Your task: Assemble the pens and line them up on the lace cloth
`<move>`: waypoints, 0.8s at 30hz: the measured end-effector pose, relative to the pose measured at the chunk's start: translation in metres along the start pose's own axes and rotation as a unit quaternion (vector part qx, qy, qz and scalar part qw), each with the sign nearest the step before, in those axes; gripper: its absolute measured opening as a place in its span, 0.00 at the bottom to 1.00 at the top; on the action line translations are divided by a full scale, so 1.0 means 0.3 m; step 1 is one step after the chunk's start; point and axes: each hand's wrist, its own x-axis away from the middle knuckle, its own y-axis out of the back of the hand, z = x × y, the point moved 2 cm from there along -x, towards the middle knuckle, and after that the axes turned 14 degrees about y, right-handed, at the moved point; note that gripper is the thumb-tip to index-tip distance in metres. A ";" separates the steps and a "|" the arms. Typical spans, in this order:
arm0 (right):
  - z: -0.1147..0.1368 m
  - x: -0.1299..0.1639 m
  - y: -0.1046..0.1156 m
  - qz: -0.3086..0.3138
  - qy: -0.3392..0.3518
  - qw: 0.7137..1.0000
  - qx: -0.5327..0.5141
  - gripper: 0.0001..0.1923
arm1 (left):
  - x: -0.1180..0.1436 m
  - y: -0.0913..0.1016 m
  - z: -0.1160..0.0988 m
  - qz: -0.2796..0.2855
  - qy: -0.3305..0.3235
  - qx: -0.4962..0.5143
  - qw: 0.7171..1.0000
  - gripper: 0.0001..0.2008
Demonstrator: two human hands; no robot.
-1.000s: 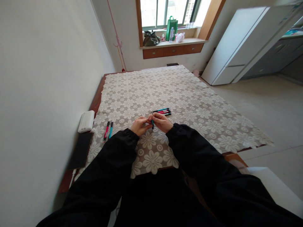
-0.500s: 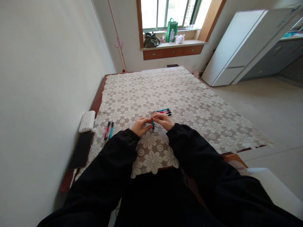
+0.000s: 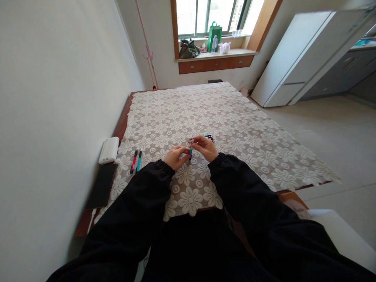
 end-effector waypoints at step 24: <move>0.034 -0.011 0.012 0.003 0.043 0.994 0.099 0.11 | -0.002 0.002 0.002 -0.042 -0.015 0.057 0.997 0.10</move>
